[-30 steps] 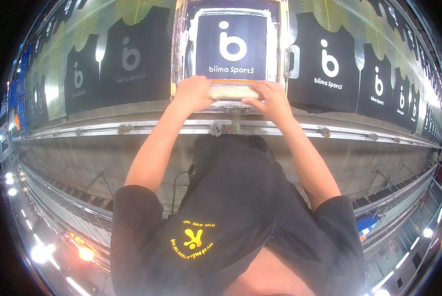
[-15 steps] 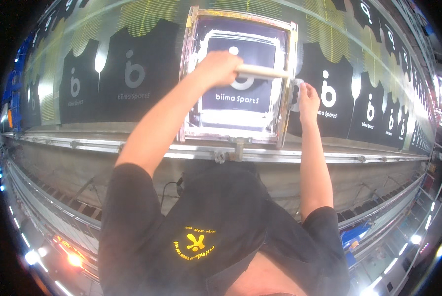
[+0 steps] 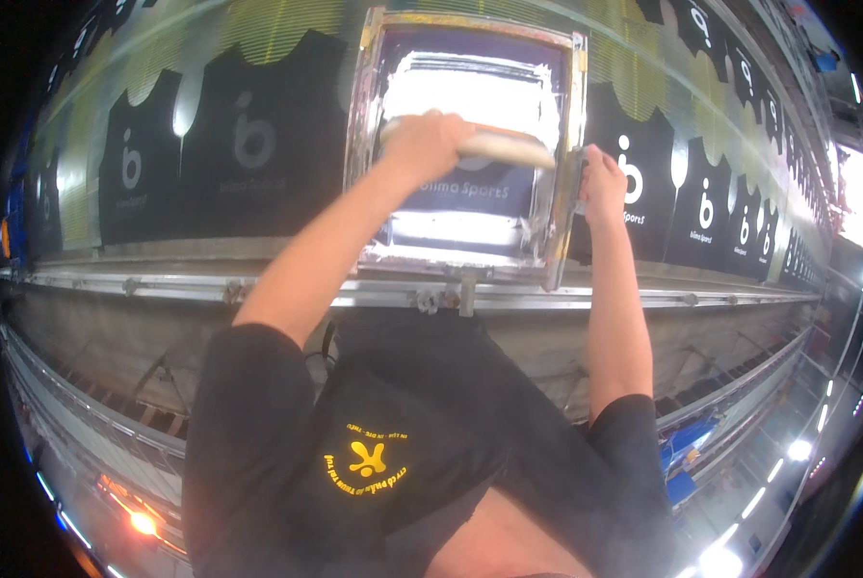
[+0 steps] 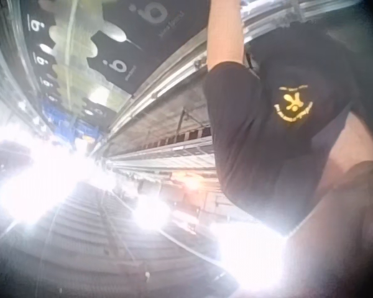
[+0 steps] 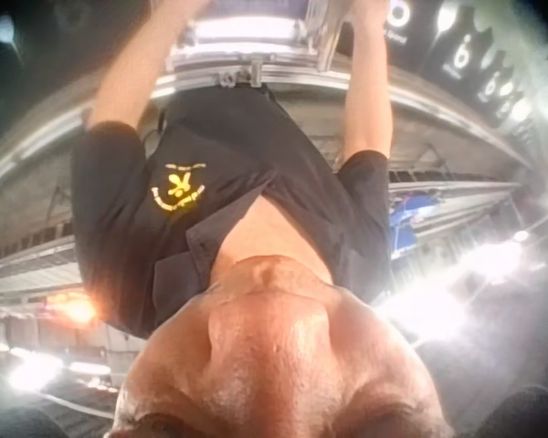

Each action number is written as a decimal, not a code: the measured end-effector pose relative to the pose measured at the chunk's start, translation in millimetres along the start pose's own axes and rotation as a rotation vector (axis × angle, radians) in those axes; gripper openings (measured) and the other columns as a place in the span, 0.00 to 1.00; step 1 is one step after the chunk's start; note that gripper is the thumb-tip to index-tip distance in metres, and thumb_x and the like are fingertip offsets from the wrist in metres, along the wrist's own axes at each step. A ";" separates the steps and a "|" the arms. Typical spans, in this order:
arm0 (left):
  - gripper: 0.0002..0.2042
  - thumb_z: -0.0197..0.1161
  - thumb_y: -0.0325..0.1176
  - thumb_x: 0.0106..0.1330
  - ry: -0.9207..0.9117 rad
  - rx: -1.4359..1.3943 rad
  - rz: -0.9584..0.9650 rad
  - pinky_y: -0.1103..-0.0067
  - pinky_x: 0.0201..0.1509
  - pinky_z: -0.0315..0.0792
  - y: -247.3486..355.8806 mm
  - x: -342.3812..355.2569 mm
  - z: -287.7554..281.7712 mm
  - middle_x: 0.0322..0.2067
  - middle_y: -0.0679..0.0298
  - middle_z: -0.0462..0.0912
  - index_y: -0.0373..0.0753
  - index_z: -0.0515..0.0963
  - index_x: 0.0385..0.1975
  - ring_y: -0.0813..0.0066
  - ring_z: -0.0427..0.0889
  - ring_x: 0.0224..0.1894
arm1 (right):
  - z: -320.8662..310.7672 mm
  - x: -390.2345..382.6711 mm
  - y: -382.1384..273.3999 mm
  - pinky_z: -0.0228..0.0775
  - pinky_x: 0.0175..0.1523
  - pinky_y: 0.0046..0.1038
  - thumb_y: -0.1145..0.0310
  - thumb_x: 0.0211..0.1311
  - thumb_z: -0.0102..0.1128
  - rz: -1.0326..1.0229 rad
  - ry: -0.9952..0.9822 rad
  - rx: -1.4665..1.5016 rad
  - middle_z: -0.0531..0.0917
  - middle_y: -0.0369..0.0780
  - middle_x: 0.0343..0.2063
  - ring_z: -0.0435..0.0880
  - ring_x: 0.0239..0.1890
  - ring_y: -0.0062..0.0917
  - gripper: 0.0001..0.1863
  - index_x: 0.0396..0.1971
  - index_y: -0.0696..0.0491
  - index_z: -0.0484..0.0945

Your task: The person uses a squeegee to pull white ink across a screen printing frame mounted on a stand. They repeatedly lift and reposition the squeegee to cover the surface of the frame with ink.

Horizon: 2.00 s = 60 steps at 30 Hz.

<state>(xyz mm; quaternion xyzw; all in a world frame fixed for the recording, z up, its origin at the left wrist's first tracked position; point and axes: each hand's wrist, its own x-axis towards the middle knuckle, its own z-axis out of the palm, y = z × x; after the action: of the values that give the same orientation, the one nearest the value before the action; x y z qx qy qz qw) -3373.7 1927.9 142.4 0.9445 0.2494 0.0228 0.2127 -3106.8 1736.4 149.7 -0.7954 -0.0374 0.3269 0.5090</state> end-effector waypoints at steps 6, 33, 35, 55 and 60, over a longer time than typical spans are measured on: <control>0.25 0.66 0.26 0.60 0.266 -0.076 0.090 0.65 0.59 0.82 71.1 -160.9 50.1 0.58 0.62 0.86 0.42 0.82 0.61 0.61 0.84 0.61 | -0.5 0.6 1.1 0.56 0.20 0.21 0.60 0.77 0.67 -0.122 -0.106 0.084 0.74 0.28 0.24 0.65 0.18 0.11 0.24 0.65 0.55 0.79; 0.24 0.68 0.25 0.61 -0.143 -0.058 -0.051 0.62 0.54 0.84 -253.2 -277.4 -170.0 0.53 0.59 0.91 0.44 0.85 0.60 0.53 0.90 0.52 | 362.1 -177.6 49.7 0.73 0.41 0.24 0.60 0.74 0.70 -0.256 0.066 -0.040 0.86 0.33 0.33 0.79 0.33 0.14 0.21 0.62 0.51 0.83; 0.13 0.59 0.33 0.71 -0.045 -0.066 -0.039 0.59 0.46 0.83 -273.9 -244.0 -171.2 0.42 0.61 0.91 0.53 0.85 0.51 0.53 0.90 0.46 | 361.4 -192.1 49.9 0.73 0.41 0.24 0.60 0.74 0.71 -0.247 0.094 -0.116 0.85 0.32 0.33 0.78 0.32 0.14 0.21 0.62 0.50 0.83; 0.23 0.70 0.61 0.68 -0.291 0.229 -0.134 0.64 0.46 0.82 -403.4 -72.1 -209.5 0.30 0.59 0.91 0.46 0.92 0.41 0.58 0.91 0.39 | 451.7 -122.4 -105.0 0.81 0.55 0.39 0.49 0.65 0.77 -1.111 -0.284 -0.779 0.90 0.43 0.42 0.90 0.49 0.38 0.24 0.50 0.52 0.89; 0.27 0.69 0.61 0.57 -0.219 0.314 -0.174 0.60 0.52 0.84 -380.5 -83.9 -205.1 0.39 0.50 0.92 0.39 0.91 0.37 0.50 0.91 0.47 | 475.8 -124.1 -98.5 0.82 0.50 0.47 0.46 0.57 0.77 -0.822 -0.304 -1.155 0.92 0.46 0.36 0.91 0.42 0.46 0.22 0.32 0.52 0.91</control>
<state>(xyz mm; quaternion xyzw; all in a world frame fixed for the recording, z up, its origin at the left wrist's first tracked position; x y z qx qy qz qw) -3653.2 2266.3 176.8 0.9377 0.3060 -0.1377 0.0901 -3442.6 2108.5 164.1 -0.8046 -0.5707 0.1442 0.0785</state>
